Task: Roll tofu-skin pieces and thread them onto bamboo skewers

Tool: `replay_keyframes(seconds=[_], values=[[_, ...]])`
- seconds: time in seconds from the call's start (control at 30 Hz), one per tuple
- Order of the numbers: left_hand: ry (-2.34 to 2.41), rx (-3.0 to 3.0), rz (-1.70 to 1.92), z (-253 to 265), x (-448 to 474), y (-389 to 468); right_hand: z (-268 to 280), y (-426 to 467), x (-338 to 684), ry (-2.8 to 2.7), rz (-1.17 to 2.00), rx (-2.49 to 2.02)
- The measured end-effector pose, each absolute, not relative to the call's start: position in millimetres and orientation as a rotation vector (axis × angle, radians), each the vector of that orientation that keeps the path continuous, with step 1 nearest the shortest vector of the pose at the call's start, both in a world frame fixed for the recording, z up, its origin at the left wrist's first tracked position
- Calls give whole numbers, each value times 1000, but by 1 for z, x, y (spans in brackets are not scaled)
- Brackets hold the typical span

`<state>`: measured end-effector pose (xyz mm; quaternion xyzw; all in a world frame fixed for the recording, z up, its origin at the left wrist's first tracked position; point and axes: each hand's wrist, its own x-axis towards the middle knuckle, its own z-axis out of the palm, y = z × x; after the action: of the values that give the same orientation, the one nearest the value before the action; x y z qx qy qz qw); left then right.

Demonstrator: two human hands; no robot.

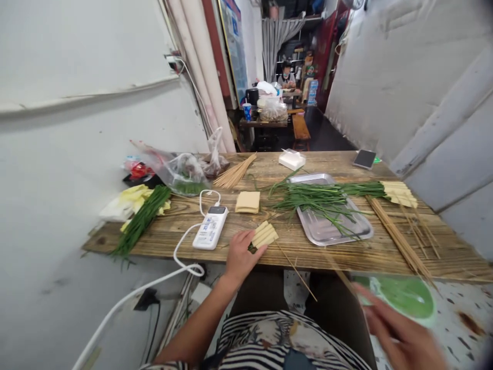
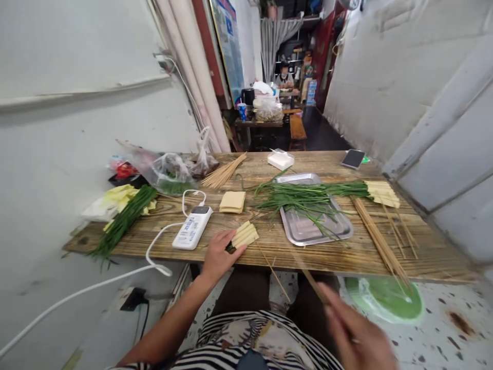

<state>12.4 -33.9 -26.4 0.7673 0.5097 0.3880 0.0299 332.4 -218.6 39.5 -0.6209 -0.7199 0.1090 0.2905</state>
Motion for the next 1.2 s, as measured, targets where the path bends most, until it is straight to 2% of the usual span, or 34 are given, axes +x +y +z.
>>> replay_keyframes(seconds=[0.1,0.2,0.6,1.2], values=[[1567,2347,1196,-25,13,-35,28,-183,265,-1969,501,-1416],[1566,2311,1193,-23,13,-36,15,-171,242,-1953,559,-1338],[1501,2275,1146,-21,8,-36,-27,-196,265,-2038,580,-1328],[1454,2221,1158,-19,0,-35,-13,-189,257,-2083,422,-1216]])
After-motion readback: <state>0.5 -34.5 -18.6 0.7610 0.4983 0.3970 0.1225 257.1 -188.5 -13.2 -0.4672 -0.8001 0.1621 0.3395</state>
